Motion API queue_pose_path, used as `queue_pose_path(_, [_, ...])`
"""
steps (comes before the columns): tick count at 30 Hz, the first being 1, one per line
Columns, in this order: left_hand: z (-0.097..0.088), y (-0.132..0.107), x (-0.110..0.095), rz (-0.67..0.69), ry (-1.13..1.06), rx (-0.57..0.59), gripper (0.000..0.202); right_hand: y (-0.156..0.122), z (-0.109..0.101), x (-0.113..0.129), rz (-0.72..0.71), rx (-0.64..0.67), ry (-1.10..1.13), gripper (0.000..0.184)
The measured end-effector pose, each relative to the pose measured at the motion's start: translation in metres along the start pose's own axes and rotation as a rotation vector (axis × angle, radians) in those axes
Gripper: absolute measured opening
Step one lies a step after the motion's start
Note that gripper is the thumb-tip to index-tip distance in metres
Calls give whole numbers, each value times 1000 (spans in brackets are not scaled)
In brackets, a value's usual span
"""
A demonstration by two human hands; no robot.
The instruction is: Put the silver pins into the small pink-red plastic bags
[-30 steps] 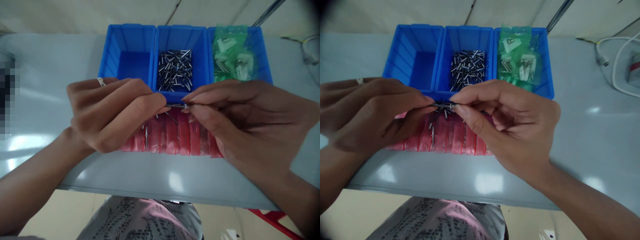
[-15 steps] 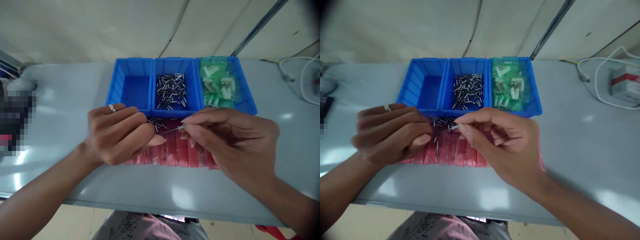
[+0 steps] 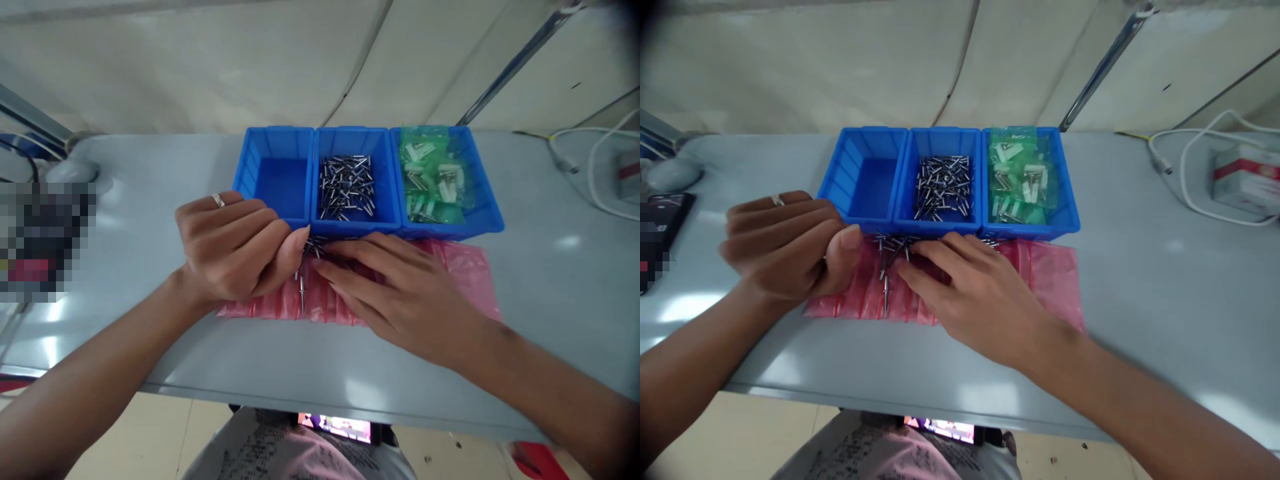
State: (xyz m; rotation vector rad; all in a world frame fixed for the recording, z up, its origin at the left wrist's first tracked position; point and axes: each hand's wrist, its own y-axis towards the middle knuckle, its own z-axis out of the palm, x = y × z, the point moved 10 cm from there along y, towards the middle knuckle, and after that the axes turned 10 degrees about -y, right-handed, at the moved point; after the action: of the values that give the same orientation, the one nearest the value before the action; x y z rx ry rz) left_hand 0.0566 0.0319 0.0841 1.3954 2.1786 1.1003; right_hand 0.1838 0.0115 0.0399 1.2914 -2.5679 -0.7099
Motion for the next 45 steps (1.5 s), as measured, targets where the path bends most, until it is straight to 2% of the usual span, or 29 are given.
queue_pose_path(3, [0,0,0,3,-13,-3,42,-2,12,-1,14,63,74,30])
queue_pose_path(8, [0,0,-1,25,-35,-36,44,-4,15,-10,78,48,148,26])
queue_pose_path(11, [0,0,-3,50,-33,-47,44,-5,8,-6,37,-22,86,25])
queue_pose_path(14, [0,-1,-4,55,-12,-43,43,-4,-10,-7,66,-134,18,23])
queue_pose_path(18, [3,-3,-9,89,58,-11,13,-5,-33,-28,261,-240,121,24])
queue_pose_path(21, [7,-4,-16,149,56,7,28,-13,-41,-53,480,-382,406,20])
queue_pose_path(24, [11,-4,-16,136,76,31,20,-18,-31,-66,626,-429,650,18])
queue_pose_path(28, [9,-6,-12,86,95,12,8,-17,-25,-66,646,-406,715,22])
queue_pose_path(33, [8,-6,-12,79,63,30,17,-18,-29,-66,635,-427,681,23])
queue_pose_path(36, [10,-6,-15,110,28,57,14,-17,-27,-66,624,-428,714,25])
queue_pose_path(38, [12,-7,-15,107,4,66,27,-17,-22,-68,635,-426,724,24])
queue_pose_path(40, [10,-9,-8,48,-1,48,36,-18,-22,-72,612,-490,748,23])
queue_pose_path(43, [2,-14,2,-26,0,-42,40,-20,-22,-80,587,-574,830,31])
queue_pose_path(45, [-2,-17,5,-46,3,-82,40,-21,-21,-83,607,-559,841,39])
